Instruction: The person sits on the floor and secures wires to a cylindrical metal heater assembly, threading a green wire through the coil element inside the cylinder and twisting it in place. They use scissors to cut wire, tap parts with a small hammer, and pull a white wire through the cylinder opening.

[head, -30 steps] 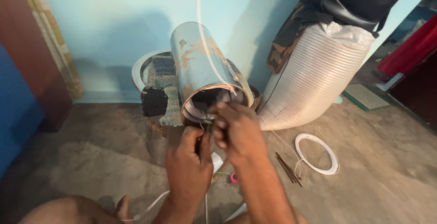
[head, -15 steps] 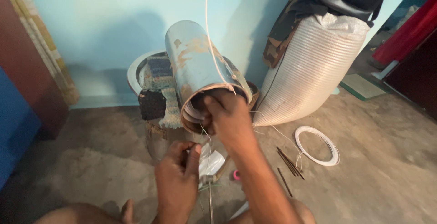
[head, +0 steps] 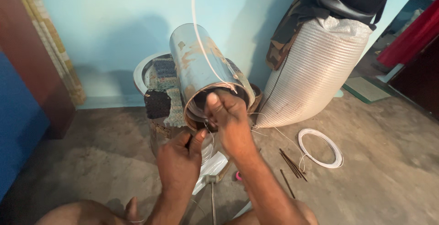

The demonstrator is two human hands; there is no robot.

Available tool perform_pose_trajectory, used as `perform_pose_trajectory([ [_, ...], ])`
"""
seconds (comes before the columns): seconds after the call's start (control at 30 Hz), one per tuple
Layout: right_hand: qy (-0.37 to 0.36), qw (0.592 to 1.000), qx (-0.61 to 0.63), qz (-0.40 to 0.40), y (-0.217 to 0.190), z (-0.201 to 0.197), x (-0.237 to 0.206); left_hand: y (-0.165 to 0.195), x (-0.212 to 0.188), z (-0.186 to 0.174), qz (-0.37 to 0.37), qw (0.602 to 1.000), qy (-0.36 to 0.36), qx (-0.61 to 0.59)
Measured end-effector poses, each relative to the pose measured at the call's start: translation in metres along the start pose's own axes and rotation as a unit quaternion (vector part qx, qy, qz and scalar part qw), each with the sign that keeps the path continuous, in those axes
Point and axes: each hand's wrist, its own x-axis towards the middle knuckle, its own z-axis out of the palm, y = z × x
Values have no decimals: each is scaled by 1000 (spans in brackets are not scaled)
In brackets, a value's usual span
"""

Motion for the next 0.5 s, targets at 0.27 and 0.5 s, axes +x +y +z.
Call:
perform_pose_trajectory([
  [0.27,-333,835,-348,-265,-29,-22,15,-9,-3,0,-6,997,-51,-64],
  [0.5,-458,744,-398,-280,-34,-34,48,-20,2,5,-7,995,-58,-78],
])
